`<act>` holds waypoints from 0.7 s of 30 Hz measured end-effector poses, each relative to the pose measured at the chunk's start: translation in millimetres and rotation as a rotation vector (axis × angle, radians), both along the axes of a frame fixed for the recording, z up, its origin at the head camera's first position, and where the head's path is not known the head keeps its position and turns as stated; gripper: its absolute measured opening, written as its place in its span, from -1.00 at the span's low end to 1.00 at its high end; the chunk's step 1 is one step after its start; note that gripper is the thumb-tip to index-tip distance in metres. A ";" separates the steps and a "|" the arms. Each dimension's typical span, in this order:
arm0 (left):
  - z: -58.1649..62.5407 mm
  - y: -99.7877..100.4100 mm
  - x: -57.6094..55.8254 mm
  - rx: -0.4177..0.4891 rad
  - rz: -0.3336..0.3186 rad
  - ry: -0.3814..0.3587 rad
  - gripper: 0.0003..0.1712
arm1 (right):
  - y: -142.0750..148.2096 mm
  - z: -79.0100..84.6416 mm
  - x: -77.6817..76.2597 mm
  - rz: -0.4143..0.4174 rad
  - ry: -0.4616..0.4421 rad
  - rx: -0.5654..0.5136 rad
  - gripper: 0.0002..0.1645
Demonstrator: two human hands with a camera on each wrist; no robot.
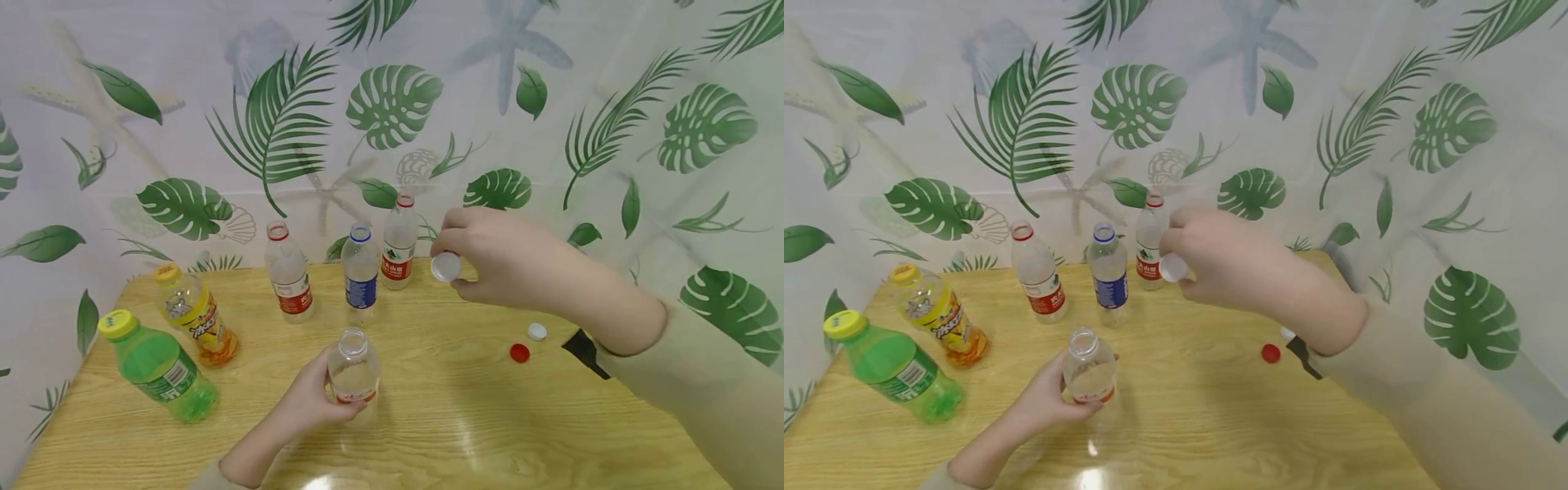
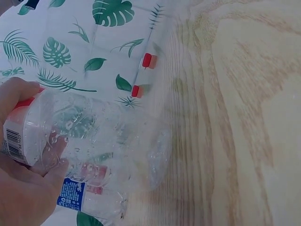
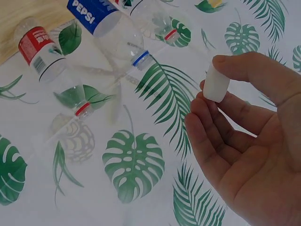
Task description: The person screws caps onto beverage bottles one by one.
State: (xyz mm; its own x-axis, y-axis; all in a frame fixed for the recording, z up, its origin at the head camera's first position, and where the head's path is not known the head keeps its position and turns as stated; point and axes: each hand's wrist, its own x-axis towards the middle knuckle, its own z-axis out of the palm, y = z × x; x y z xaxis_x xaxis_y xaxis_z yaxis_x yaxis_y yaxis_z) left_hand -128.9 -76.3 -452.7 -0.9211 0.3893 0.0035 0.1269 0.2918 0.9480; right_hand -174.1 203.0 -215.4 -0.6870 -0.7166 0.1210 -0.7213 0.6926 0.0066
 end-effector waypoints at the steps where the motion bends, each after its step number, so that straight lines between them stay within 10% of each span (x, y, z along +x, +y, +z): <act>1: 0.0 -0.4 0.1 -0.002 0.001 0.004 -0.07 | -3.2 -1.7 1.0 0.012 0.001 0.002 -0.67; 21: -5.2 5.7 -1.6 0.043 -0.065 0.004 -0.01 | -42.6 -37.9 8.4 0.113 -0.018 0.109 -0.68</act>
State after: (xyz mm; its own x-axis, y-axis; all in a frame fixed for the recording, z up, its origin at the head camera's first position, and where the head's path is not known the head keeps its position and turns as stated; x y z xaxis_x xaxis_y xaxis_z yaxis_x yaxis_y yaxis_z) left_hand -130.5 -70.6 -457.9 -0.8936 0.4482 0.0252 0.1484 0.2420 0.9589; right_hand -165.7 160.4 -253.3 -0.6027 -0.7975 0.0264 -0.7952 0.6030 0.0639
